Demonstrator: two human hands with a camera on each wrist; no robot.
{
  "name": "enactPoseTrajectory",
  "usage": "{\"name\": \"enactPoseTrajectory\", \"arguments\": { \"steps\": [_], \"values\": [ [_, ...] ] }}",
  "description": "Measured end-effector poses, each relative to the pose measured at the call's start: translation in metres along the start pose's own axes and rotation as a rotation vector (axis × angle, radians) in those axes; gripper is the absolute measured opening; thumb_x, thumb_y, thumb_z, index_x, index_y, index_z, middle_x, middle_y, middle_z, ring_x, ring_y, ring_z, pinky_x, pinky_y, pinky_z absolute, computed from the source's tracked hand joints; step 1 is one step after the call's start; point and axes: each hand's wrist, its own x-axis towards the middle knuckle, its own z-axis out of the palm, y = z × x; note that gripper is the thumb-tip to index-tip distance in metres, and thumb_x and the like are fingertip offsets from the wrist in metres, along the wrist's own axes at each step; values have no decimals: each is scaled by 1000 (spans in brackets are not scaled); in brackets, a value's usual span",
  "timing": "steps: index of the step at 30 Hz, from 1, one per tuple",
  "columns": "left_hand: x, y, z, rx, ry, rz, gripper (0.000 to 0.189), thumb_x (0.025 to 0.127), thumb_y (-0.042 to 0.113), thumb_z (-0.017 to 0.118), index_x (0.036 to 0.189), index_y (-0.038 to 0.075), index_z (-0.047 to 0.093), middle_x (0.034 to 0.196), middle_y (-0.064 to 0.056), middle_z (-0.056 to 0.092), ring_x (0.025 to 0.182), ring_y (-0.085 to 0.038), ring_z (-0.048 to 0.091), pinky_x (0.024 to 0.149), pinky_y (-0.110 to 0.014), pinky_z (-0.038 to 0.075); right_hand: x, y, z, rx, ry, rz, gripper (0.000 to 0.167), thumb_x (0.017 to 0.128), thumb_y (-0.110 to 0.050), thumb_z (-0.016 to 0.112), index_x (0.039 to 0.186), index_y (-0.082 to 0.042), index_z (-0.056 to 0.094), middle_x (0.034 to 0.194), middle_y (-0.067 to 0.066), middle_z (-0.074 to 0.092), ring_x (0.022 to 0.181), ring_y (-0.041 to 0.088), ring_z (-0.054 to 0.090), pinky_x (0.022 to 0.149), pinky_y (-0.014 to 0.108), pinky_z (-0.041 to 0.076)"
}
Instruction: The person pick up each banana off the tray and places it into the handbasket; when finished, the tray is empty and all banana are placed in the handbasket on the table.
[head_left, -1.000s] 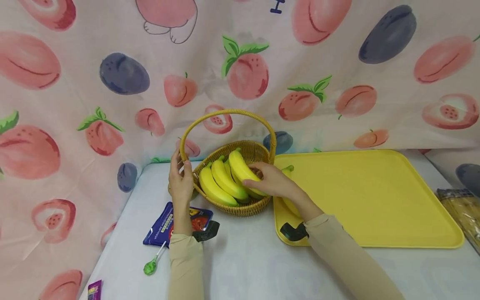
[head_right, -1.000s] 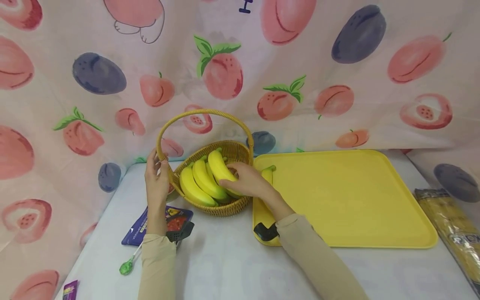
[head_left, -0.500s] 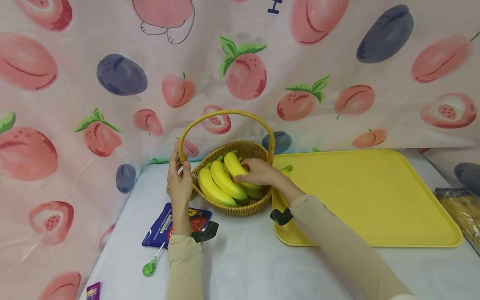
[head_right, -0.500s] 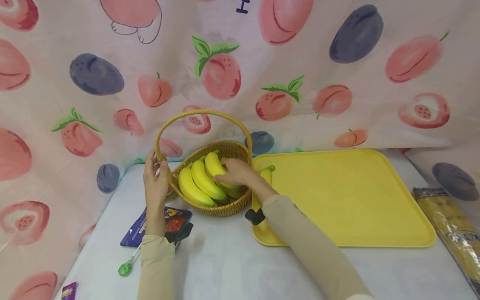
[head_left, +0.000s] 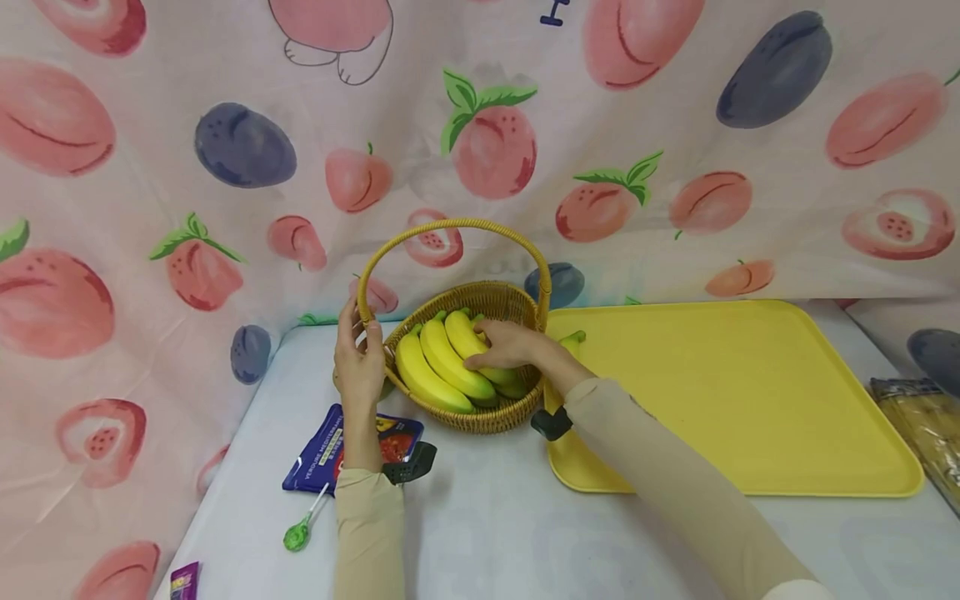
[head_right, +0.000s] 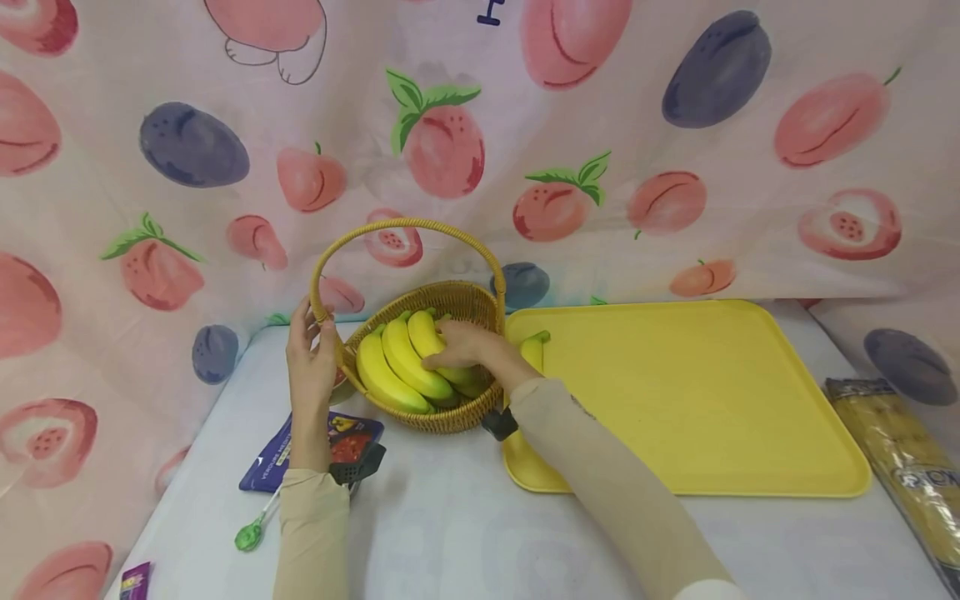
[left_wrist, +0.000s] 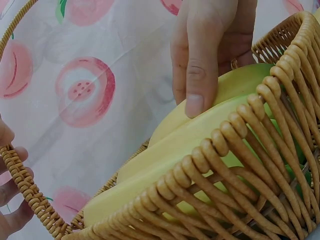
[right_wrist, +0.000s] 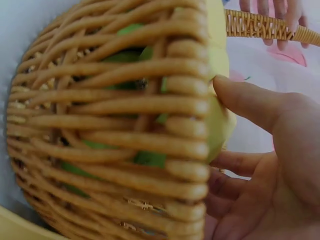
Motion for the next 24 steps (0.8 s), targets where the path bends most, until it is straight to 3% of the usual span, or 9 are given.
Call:
{"name": "enactPoseTrajectory", "arguments": {
  "steps": [8, 16, 20, 24],
  "values": [
    [-2, 1, 0, -18, 0, 24, 47, 99, 21, 46, 144, 30, 37, 139, -12, 46, 129, -26, 45, 106, -46, 40, -4, 2, -1, -2, 21, -16, 76, 89, -47, 58, 147, -6, 30, 142, 13, 46, 129, 27, 46, 108, 41, 37],
    [-1, 0, 0, -38, 9, 52, 46, 99, 20, 46, 143, 28, 38, 136, -13, 48, 126, -27, 47, 104, -48, 41, -22, 13, 0, 86, 123, -82, 64, 91, -40, 58, 143, -6, 38, 110, 7, 60, 96, 18, 57, 85, 33, 48],
    [0, 0, 0, -48, 8, 42, 47, 99, 20, 47, 144, 28, 38, 138, -14, 47, 126, -27, 47, 104, -47, 41, -34, 20, 3, 140, 163, -122, 57, 93, -36, 57, 141, -11, 42, 105, 5, 60, 92, 17, 58, 78, 31, 49],
    [0, -1, 0, -47, 2, 48, 46, 99, 25, 48, 144, 26, 38, 138, -13, 47, 127, -27, 46, 105, -47, 40, -49, 25, 7, 178, 230, -159, 48, 95, -32, 55, 137, -12, 46, 106, 4, 61, 92, 16, 57, 78, 30, 49]
  ]
}}
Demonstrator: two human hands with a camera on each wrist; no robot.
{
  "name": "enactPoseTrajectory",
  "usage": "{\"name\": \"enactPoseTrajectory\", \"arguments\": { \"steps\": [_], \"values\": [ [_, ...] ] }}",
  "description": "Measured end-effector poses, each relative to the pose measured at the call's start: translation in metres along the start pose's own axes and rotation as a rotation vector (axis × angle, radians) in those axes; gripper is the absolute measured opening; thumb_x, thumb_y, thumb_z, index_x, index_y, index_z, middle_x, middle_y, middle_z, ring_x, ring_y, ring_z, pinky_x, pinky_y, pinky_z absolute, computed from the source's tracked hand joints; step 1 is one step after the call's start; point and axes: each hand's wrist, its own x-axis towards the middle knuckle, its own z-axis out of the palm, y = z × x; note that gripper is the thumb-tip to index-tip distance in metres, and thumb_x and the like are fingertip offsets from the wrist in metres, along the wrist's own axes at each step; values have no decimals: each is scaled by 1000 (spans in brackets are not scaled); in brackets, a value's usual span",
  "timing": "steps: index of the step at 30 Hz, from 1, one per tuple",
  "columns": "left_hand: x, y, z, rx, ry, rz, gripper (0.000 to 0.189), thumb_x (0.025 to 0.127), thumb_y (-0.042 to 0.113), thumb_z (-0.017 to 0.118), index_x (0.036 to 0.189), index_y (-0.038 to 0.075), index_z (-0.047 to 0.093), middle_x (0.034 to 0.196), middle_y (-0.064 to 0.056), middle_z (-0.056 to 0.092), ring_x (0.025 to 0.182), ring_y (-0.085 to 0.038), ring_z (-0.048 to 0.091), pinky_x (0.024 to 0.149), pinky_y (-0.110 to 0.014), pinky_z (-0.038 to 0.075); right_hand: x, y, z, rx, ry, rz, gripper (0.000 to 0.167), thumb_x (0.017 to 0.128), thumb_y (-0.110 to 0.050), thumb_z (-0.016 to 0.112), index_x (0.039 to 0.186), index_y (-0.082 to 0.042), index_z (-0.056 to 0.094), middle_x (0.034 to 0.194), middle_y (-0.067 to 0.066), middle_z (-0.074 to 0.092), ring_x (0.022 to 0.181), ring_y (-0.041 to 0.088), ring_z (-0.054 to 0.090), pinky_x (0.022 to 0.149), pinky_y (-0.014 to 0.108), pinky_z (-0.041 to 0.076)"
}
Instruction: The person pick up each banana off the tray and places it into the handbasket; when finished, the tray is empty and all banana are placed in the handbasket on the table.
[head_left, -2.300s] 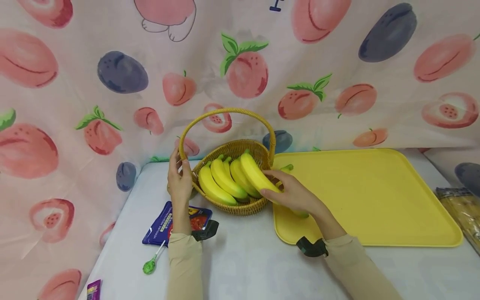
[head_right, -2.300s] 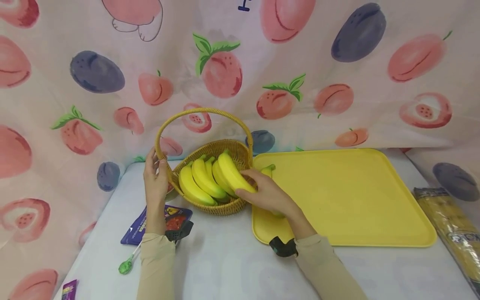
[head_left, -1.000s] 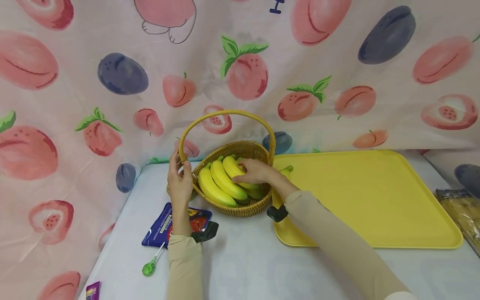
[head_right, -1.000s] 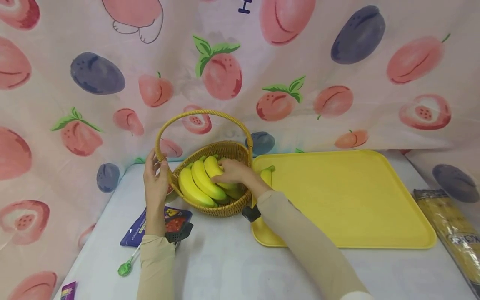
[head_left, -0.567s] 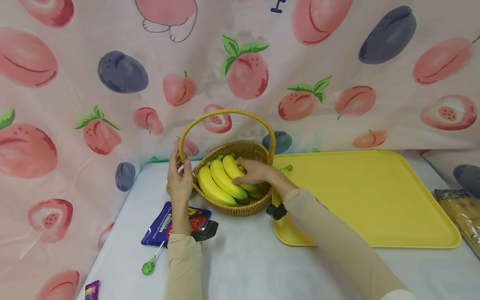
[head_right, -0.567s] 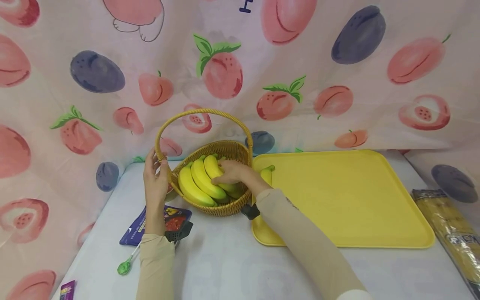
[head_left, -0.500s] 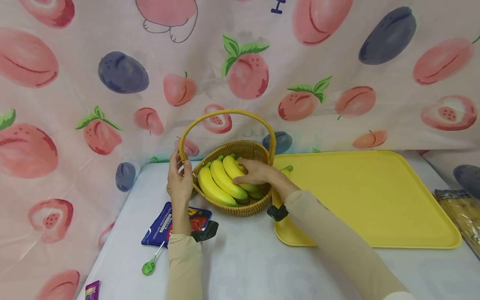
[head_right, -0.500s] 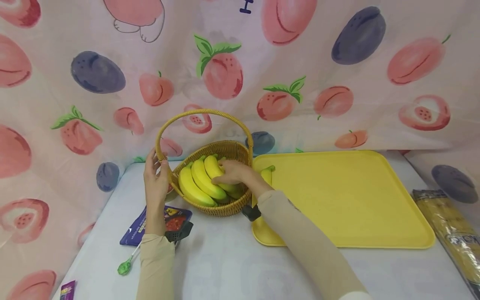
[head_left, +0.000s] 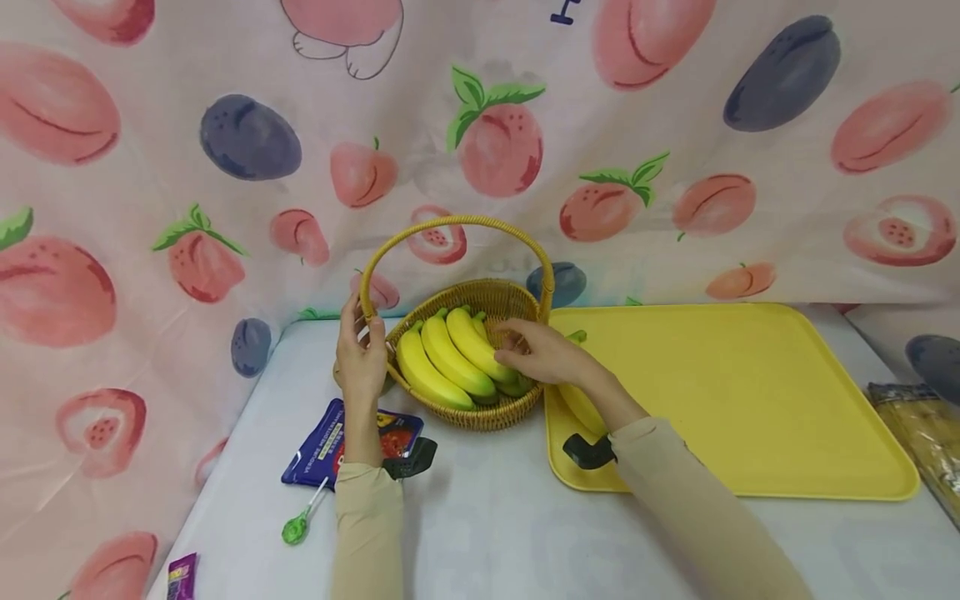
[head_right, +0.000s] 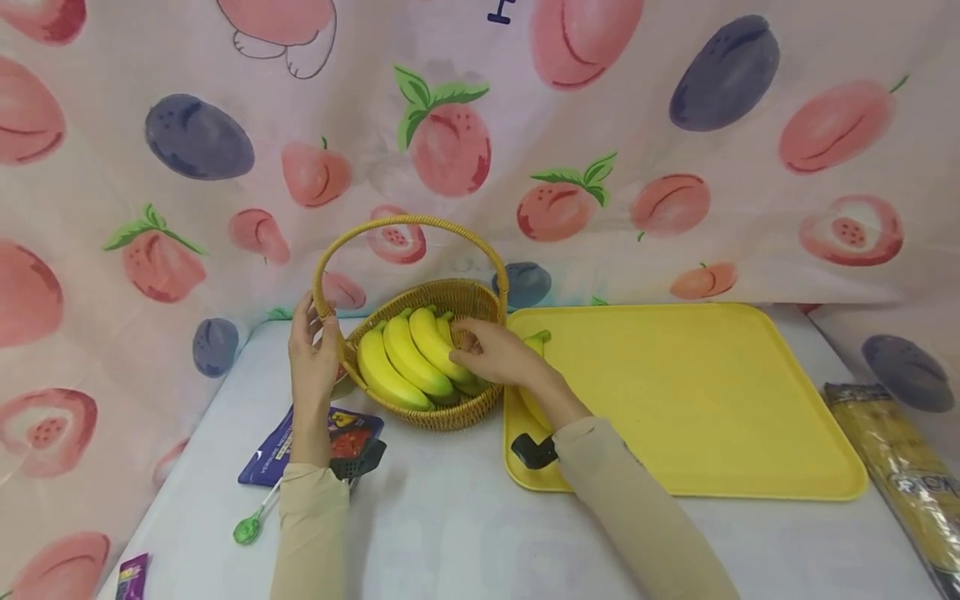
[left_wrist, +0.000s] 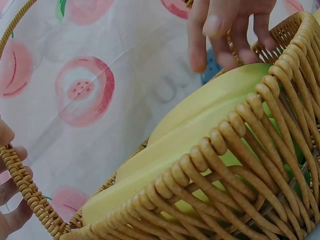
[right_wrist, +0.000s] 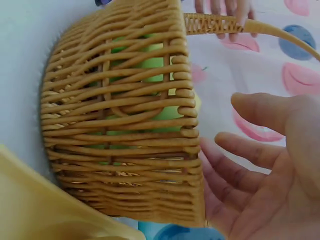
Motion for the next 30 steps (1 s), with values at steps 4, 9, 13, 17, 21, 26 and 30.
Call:
{"name": "enactPoseTrajectory", "arguments": {
  "steps": [4, 9, 13, 17, 21, 26, 30],
  "values": [
    [1, 0, 1, 8, -2, 12, 46, 98, 27, 48, 143, 26, 39, 136, -11, 49, 127, -27, 46, 105, -48, 40, -17, 3, 0, 42, 91, -31, 41, 95, -29, 55, 132, -12, 51, 104, 3, 61, 91, 16, 56, 78, 31, 48],
    [1, 1, 0, 21, 5, 10, 46, 98, 25, 48, 143, 26, 39, 134, -14, 50, 124, -28, 48, 101, -50, 43, -37, 9, 2, 121, 193, -64, 34, 96, -26, 54, 128, -15, 54, 105, 1, 62, 95, 15, 56, 85, 34, 49],
    [0, 1, 1, 29, 9, 2, 46, 98, 20, 48, 143, 26, 39, 134, -15, 50, 124, -29, 48, 102, -50, 42, -52, 16, 2, 136, 245, -79, 32, 96, -24, 54, 126, -15, 54, 107, 2, 62, 97, 16, 56, 84, 38, 49],
    [-1, 2, 1, 29, 7, -2, 47, 98, 17, 48, 144, 27, 39, 136, -14, 49, 126, -27, 46, 105, -49, 40, -64, 27, 3, 124, 279, -71, 34, 96, -21, 54, 128, -11, 53, 107, 4, 60, 96, 17, 56, 82, 39, 49],
    [-1, 3, 0, 39, 4, -15, 48, 98, 19, 48, 144, 29, 38, 136, -13, 49, 125, -28, 47, 103, -49, 42, -73, 41, 3, 108, 302, -46, 36, 95, -21, 56, 128, -7, 53, 105, 6, 60, 94, 19, 57, 80, 38, 50],
    [-1, 4, 0, 57, 2, -36, 49, 98, 21, 48, 144, 33, 36, 136, -11, 49, 123, -29, 50, 99, -50, 45, -82, 56, 5, 100, 305, 8, 40, 95, -25, 57, 127, -4, 52, 105, 7, 59, 94, 19, 57, 78, 35, 50],
    [-3, 9, 0, 60, 0, -41, 49, 98, 20, 47, 145, 31, 36, 137, -12, 48, 123, -30, 49, 99, -50, 44, -87, 65, 8, 89, 303, 41, 45, 93, -29, 58, 128, -3, 50, 107, 7, 58, 95, 20, 57, 77, 31, 50]
  ]
}}
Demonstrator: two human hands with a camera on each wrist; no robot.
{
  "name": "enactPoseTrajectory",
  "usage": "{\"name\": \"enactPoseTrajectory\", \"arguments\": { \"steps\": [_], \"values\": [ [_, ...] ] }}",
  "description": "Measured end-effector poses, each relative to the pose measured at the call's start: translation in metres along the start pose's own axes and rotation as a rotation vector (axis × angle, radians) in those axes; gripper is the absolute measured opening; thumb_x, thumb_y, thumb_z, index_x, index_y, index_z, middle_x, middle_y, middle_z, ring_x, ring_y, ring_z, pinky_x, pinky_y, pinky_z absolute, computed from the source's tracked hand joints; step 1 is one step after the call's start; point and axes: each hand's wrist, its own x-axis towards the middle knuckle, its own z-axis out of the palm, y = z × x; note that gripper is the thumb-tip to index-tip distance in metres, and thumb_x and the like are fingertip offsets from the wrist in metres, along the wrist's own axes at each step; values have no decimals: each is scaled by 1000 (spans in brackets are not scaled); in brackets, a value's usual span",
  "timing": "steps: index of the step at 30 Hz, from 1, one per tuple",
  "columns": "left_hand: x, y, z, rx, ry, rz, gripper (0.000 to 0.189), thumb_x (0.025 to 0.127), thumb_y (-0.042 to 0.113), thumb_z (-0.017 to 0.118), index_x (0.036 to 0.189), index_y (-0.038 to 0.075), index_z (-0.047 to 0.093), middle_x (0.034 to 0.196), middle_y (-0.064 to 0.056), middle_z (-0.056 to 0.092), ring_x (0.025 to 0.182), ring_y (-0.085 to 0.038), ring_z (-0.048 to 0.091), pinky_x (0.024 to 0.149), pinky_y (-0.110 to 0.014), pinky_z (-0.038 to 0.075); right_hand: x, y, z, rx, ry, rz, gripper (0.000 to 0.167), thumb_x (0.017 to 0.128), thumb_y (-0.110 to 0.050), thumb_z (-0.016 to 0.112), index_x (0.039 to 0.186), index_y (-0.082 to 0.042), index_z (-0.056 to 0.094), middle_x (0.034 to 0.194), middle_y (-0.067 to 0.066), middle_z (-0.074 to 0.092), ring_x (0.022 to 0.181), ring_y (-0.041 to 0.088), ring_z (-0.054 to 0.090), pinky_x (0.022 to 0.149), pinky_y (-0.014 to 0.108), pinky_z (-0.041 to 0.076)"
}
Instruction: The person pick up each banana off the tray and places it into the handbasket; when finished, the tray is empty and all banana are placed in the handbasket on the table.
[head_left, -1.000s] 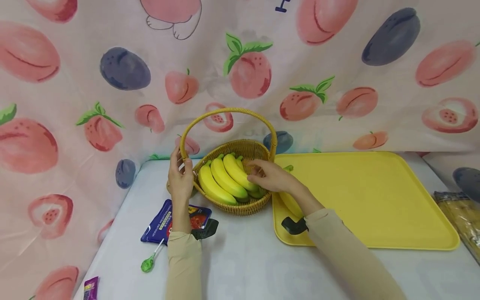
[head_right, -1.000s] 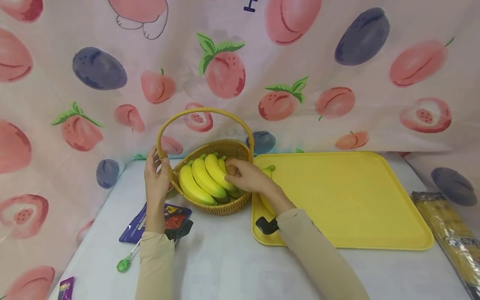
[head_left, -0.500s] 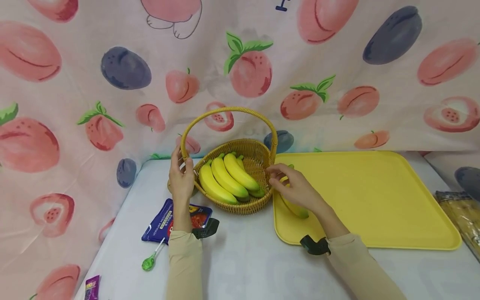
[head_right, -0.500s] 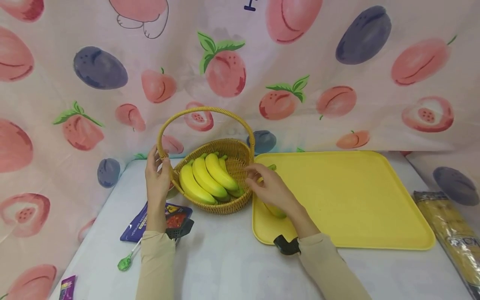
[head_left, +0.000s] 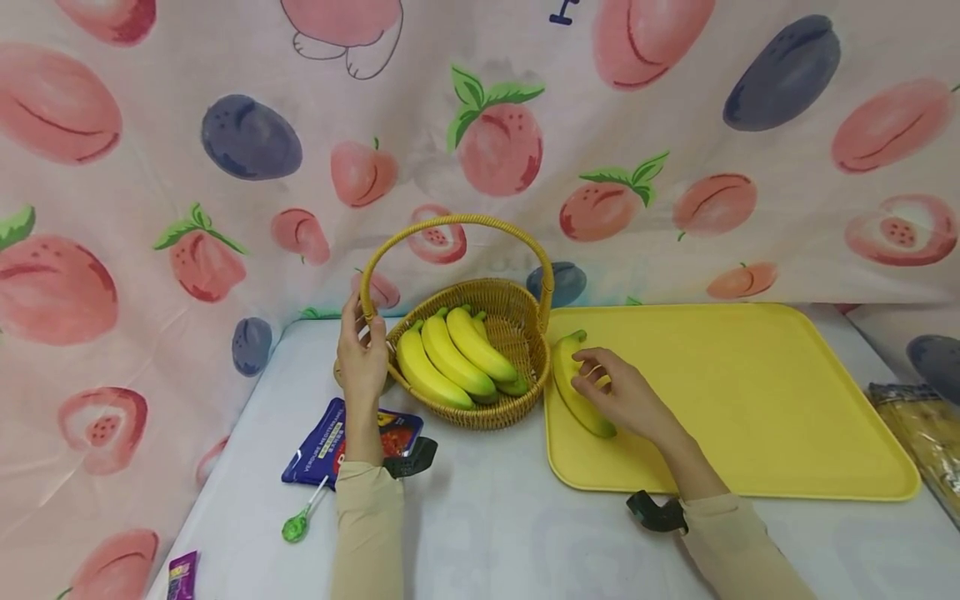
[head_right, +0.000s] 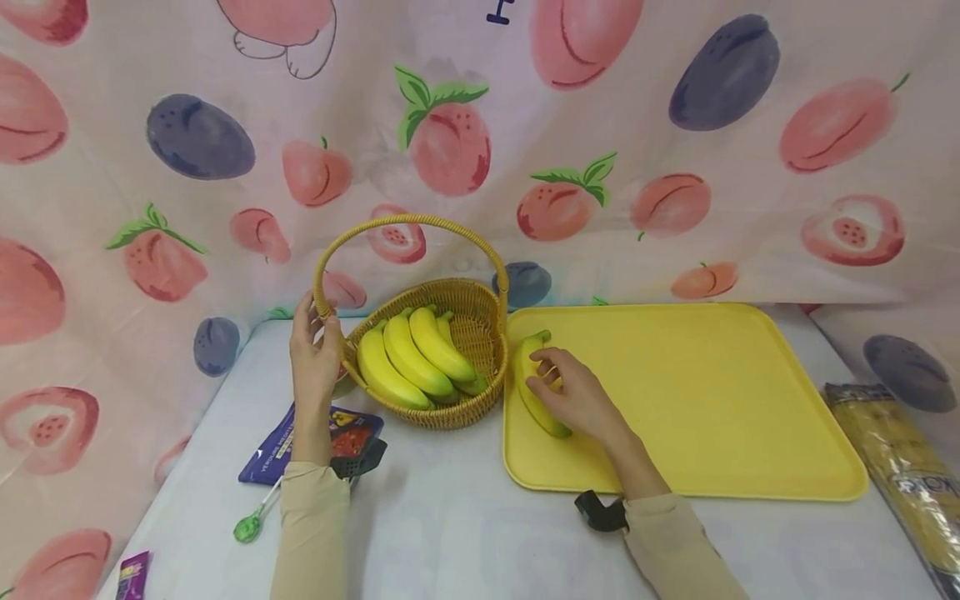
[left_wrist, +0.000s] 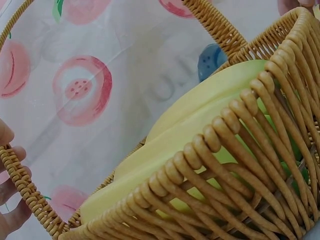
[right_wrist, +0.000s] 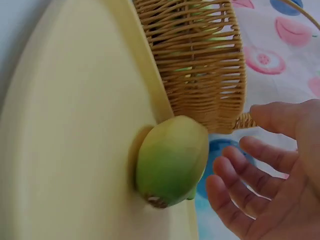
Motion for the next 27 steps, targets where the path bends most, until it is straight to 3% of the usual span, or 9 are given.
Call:
{"name": "enactPoseTrajectory", "arguments": {
  "steps": [6, 13, 27],
  "values": [
    [-10, 29, -4, -26, -26, -26, 49, 98, 11, 45, 146, 17, 35, 138, -19, 46, 127, -33, 46, 104, -49, 41, -5, 10, 1, -14, -22, 99, 56, 91, -38, 60, 133, -5, 45, 112, 11, 55, 97, 23, 56, 75, 33, 48],
    [-10, 27, -3, -43, -16, -7, 49, 98, 9, 45, 146, 15, 36, 140, -19, 44, 129, -33, 43, 107, -47, 38, -6, 14, 6, -39, -69, 207, 73, 88, -47, 62, 139, -1, 37, 115, 13, 53, 97, 22, 52, 79, 34, 44],
    [-11, 32, -3, -7, -23, -41, 50, 98, 12, 45, 147, 17, 34, 138, -22, 45, 126, -35, 47, 102, -51, 42, -8, 16, 11, -101, -88, 221, 72, 87, -41, 65, 140, -1, 39, 108, 9, 57, 90, 19, 52, 76, 30, 42]
  ]
}}
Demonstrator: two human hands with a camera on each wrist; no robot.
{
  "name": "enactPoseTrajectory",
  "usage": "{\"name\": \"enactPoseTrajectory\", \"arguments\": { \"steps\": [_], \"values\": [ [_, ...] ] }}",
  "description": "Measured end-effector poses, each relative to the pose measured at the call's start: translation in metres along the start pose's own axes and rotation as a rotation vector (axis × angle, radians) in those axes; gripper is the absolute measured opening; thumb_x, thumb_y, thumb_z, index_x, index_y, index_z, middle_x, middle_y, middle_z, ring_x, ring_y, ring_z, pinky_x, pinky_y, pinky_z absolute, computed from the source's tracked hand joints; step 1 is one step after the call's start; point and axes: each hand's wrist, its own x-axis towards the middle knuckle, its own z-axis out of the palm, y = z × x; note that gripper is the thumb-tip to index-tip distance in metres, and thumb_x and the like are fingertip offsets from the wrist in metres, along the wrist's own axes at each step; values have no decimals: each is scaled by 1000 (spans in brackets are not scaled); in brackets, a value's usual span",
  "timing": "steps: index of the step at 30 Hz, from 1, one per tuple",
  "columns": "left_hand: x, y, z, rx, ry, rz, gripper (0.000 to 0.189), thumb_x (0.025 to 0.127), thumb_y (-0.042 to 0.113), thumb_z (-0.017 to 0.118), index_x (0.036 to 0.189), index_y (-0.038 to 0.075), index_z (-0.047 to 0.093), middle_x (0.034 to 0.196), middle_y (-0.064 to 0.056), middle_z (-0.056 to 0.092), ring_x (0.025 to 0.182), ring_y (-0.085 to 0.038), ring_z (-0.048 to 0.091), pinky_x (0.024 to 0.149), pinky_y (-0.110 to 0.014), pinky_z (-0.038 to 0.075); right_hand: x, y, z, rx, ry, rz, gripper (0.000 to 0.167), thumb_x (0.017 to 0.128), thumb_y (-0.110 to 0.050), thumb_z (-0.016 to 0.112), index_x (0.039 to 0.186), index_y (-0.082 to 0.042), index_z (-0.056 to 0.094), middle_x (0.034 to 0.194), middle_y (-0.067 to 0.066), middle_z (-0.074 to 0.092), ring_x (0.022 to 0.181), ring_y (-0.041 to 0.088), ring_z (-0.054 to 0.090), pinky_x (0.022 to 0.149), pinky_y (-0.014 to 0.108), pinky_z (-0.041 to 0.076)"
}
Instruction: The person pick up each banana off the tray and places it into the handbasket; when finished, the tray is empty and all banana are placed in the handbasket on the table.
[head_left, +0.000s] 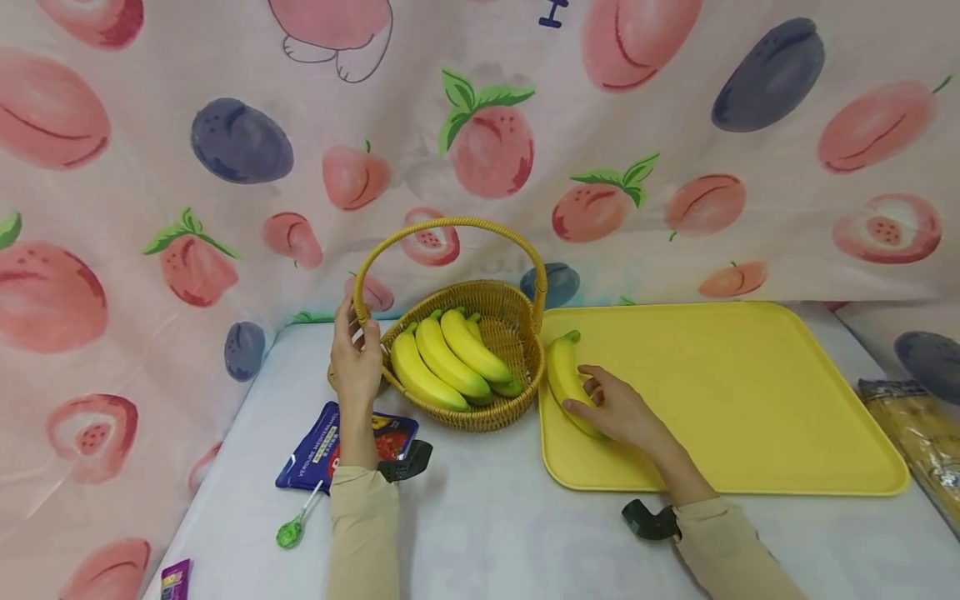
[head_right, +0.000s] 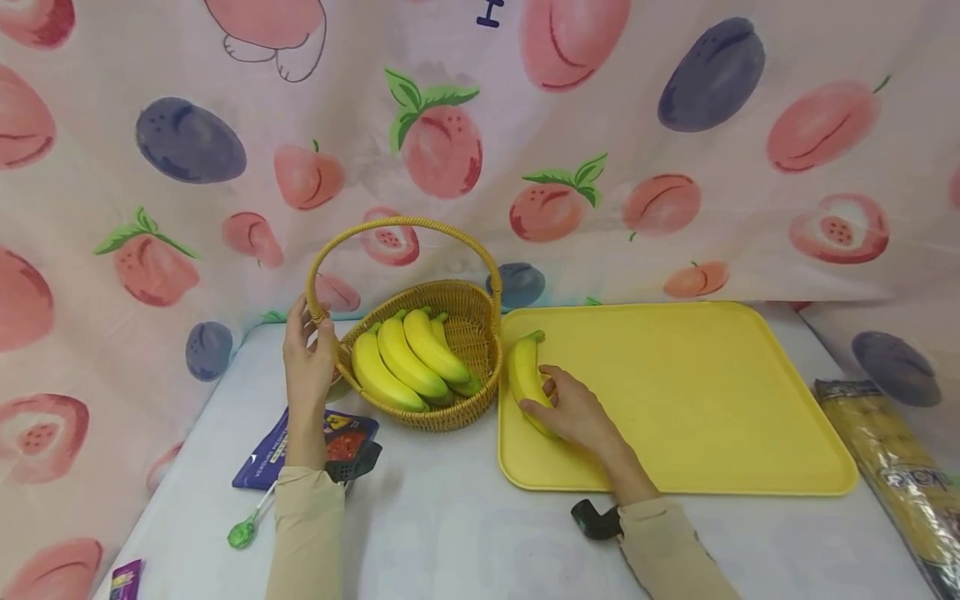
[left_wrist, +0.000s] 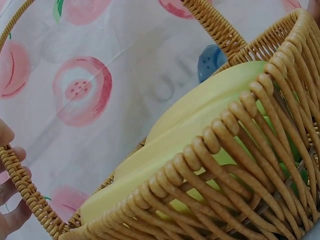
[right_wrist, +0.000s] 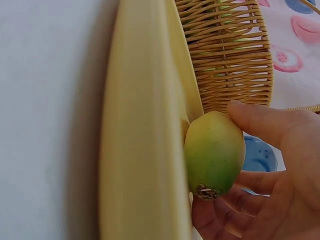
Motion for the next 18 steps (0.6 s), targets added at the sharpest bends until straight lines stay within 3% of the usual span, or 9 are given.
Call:
{"name": "enactPoseTrajectory", "arguments": {
  "steps": [4, 12, 18],
  "values": [
    [1, -1, 0, -1, 2, 12, 50, 98, 11, 45, 146, 15, 34, 138, -22, 45, 127, -35, 46, 103, -51, 41, -2, -1, -2, -5, -6, -4, 71, 87, -42, 64, 140, -1, 39, 108, 9, 57, 90, 19, 52, 76, 30, 43],
    [14, -34, 2, -6, 8, 14, 50, 98, 19, 47, 146, 29, 34, 140, -13, 46, 127, -30, 47, 101, -51, 43, -3, -1, -3, -1, -20, 15, 68, 87, -38, 64, 140, -4, 39, 111, 10, 57, 95, 21, 54, 78, 31, 44],
    [15, -38, 4, -8, 8, 24, 50, 98, 21, 47, 145, 32, 35, 140, -10, 46, 129, -27, 45, 104, -48, 41, -6, 0, -4, -1, -26, -2, 64, 89, -34, 63, 139, -1, 41, 113, 11, 56, 97, 22, 53, 81, 34, 44]
  ]
}}
